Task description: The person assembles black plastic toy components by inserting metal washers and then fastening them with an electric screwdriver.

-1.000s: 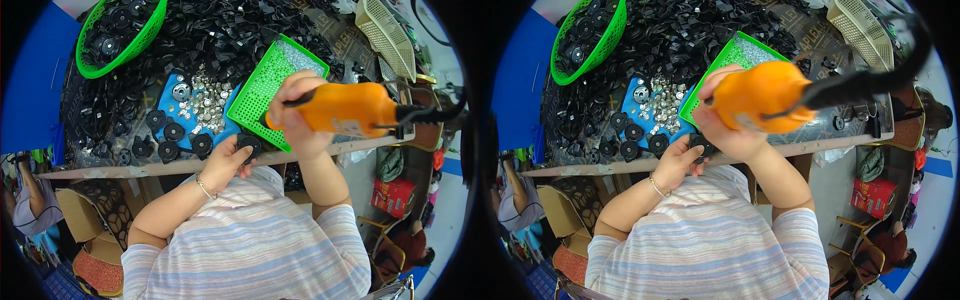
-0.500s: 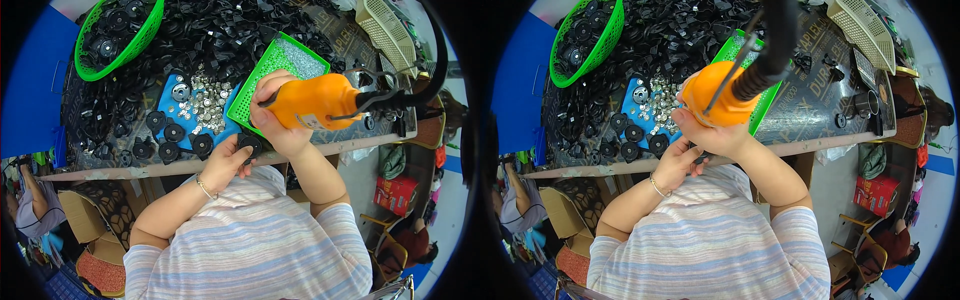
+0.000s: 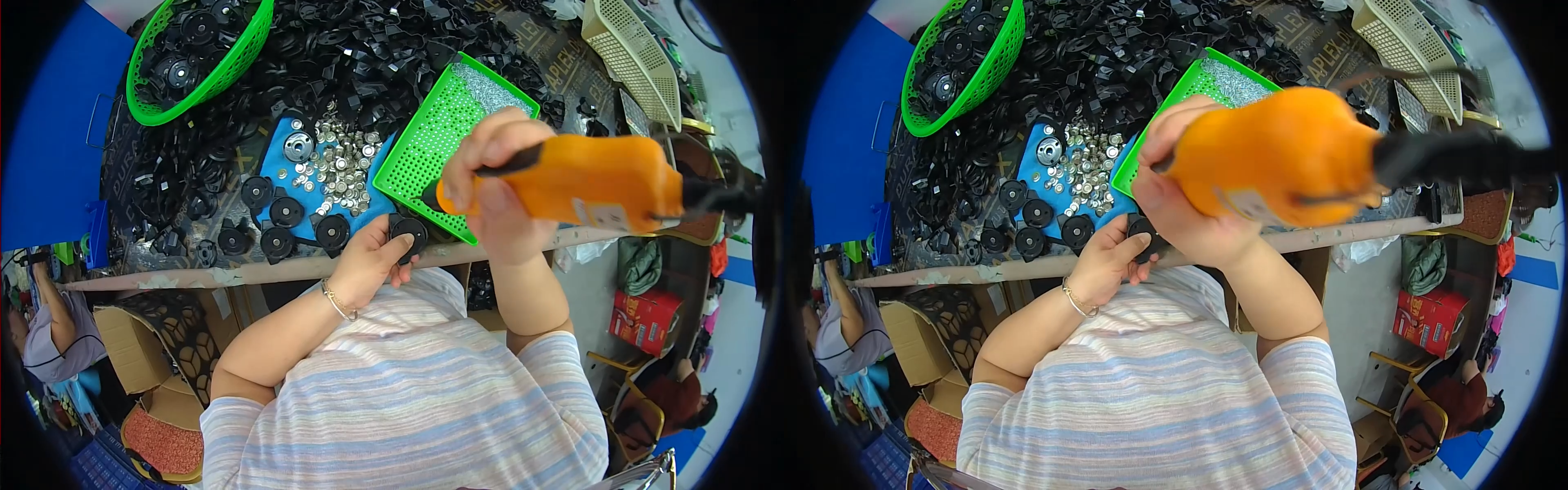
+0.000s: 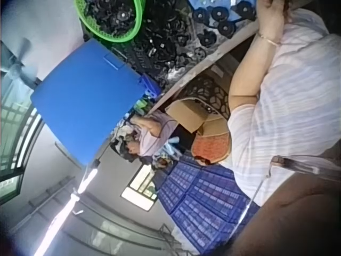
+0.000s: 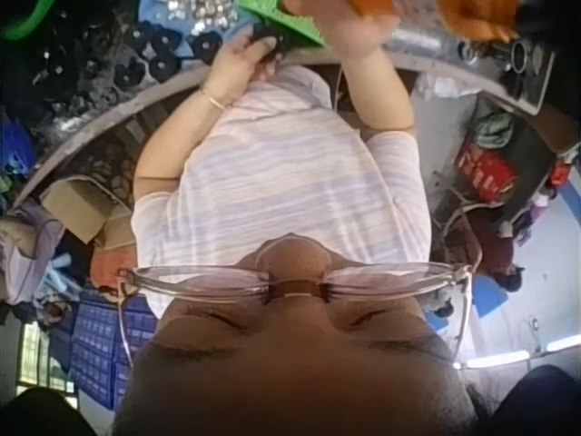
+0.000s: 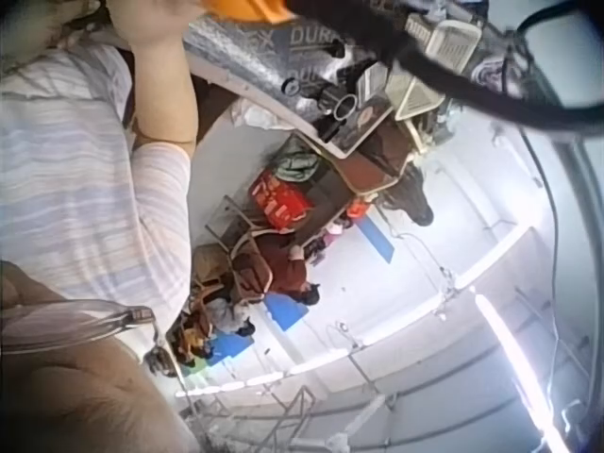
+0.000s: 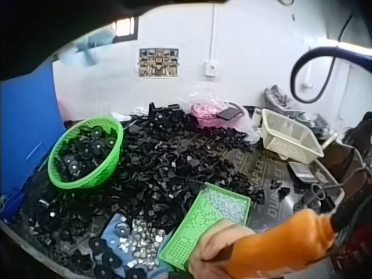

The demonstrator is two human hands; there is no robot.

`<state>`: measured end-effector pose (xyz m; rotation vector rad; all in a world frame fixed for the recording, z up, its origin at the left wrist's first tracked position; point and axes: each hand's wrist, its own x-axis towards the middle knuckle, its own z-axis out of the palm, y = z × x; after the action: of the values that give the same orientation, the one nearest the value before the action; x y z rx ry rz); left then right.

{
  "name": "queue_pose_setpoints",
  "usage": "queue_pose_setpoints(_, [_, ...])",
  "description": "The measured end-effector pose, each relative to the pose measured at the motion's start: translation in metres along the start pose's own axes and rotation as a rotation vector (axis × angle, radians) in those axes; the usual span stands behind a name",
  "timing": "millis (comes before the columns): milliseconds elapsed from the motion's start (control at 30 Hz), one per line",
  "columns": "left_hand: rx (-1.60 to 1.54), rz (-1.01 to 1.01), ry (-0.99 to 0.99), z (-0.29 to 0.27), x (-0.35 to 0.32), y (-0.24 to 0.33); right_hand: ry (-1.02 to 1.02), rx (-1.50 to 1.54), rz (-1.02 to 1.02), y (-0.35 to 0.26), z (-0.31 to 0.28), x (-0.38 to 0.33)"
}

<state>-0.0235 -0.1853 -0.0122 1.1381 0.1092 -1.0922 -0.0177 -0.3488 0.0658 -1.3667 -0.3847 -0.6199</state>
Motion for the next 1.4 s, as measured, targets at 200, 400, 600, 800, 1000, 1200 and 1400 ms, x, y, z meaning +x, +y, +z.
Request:
queue_pose_setpoints(200, [-0.025, 0.009, 0.018, 0.002, 0.0, 0.002, -0.077, 0.073, 0.092, -0.02, 0.007, -0.008])
queue_pose_setpoints(400, [-0.046, 0.042, -0.037, 0.0, 0.0, 0.0, -0.158, 0.046, 0.169, -0.017, 0.013, -0.012])
queue_pose_setpoints(600, [-0.042, 0.044, 0.006, 0.002, -0.001, 0.003, -0.166, 0.085, 0.189, -0.013, 0.013, -0.012])
queue_pose_setpoints(800, [-0.026, -0.001, -0.015, -0.003, 0.003, 0.0, -0.065, 0.163, 0.006, -0.012, 0.004, 0.005])
queue_pose_setpoints(1000, [-0.031, -0.014, -0.022, -0.002, 0.003, 0.0, 0.024, 0.029, 0.014, 0.021, 0.003, 0.004])
queue_pose_setpoints(1200, [-0.031, -0.007, -0.024, -0.002, 0.002, 0.0, 0.047, 0.059, 0.093, 0.029, 0.015, -0.001])
queue_pose_setpoints(1400, [-0.041, -0.02, -0.015, -0.001, 0.001, 0.001, 0.052, 0.064, 0.129, 0.033, 0.016, -0.004])
